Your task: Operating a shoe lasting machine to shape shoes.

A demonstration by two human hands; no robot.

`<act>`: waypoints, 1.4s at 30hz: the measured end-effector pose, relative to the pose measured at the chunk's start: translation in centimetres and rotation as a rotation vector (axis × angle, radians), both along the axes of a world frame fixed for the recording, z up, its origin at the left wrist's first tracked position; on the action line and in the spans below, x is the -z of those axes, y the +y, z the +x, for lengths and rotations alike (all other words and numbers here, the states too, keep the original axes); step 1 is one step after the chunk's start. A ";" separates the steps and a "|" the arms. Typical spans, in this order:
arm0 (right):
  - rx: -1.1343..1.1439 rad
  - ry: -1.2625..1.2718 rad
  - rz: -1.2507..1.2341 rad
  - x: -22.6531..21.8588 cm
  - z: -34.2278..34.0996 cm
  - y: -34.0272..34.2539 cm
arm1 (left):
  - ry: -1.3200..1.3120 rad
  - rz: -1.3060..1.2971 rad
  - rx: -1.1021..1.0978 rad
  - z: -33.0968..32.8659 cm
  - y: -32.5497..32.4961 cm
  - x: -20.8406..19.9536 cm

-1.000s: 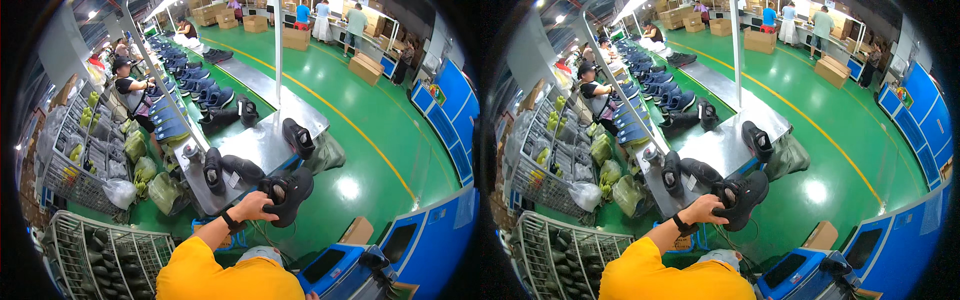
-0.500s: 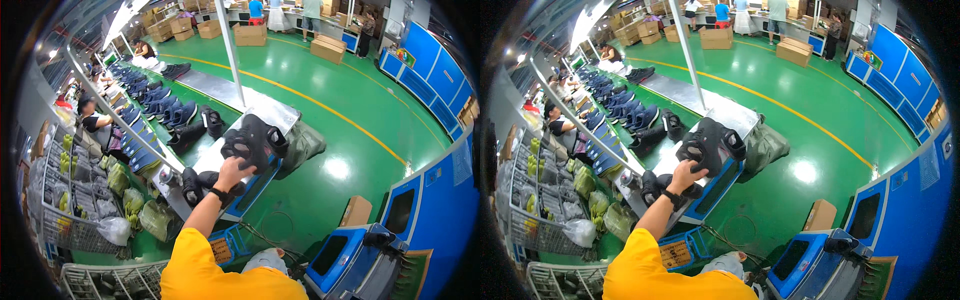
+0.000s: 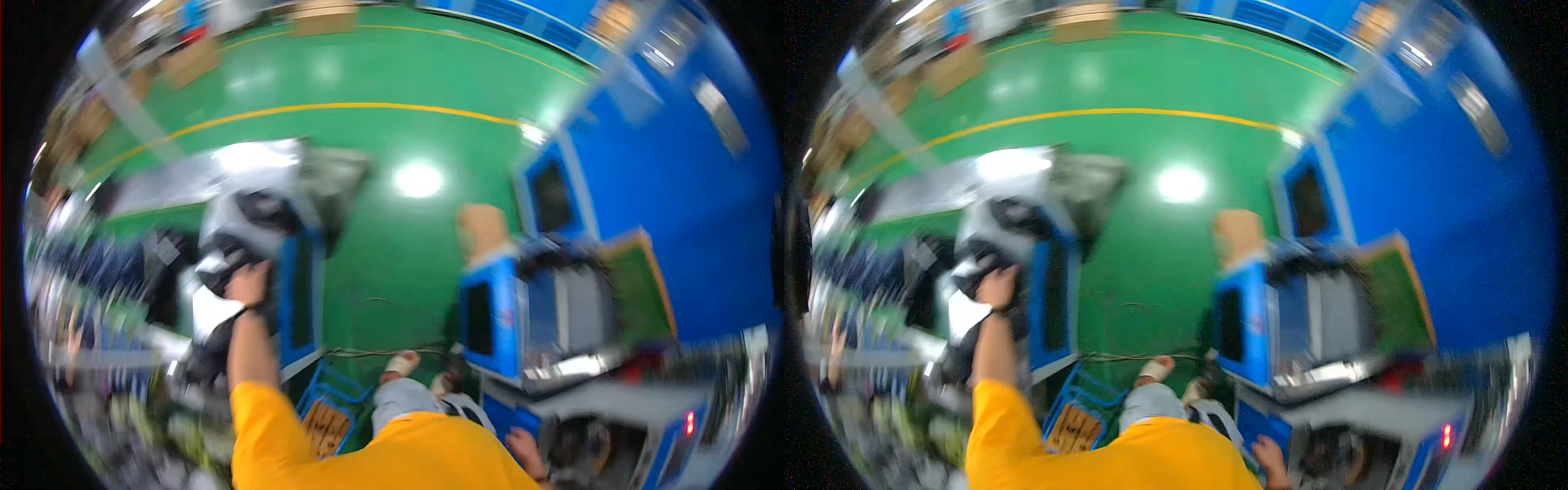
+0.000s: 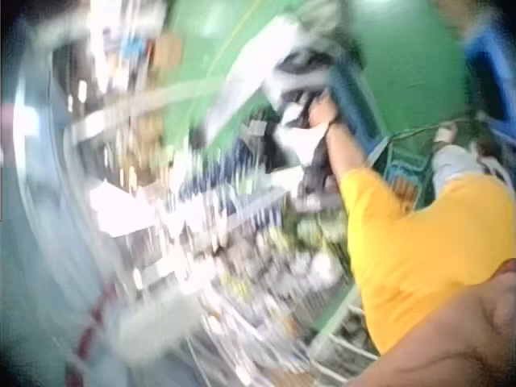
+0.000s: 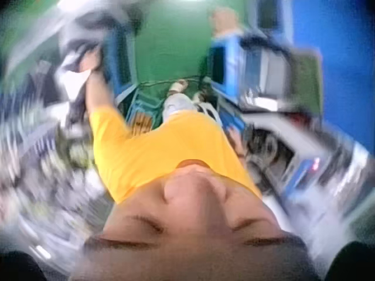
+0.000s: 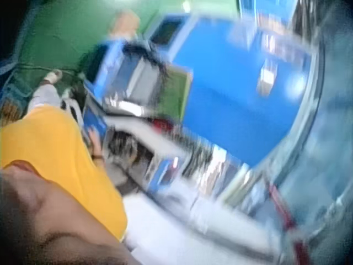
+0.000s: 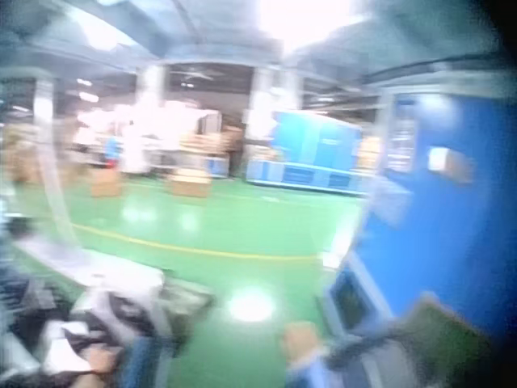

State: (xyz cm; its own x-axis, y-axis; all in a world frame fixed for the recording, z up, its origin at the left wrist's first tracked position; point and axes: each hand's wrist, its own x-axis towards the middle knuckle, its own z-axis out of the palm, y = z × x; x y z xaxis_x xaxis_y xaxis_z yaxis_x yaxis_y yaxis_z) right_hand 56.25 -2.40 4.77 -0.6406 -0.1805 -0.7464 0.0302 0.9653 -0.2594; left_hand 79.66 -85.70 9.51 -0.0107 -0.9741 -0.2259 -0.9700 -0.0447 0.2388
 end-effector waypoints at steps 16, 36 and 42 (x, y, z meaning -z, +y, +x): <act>0.370 0.102 -0.441 -6.9 -11.7 -8.5 | -0.292 -0.210 0.149 5.5 -0.1 8.1; 2.083 0.177 -1.528 16.8 -61.0 12.4 | 0.047 0.622 0.782 -18.9 50.2 -4.2; 2.192 0.092 -1.562 15.9 -61.5 11.5 | 0.001 0.613 0.702 -15.2 52.6 -3.6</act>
State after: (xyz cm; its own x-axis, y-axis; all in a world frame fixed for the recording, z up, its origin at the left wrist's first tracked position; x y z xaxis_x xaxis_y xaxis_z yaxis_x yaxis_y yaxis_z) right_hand -5.25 9.14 -11.17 -0.5702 0.2644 -0.7778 0.0592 -0.9311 -0.3600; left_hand 64.46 -33.14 13.06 -0.5523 -0.4553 -0.6983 -0.8226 0.4336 0.3679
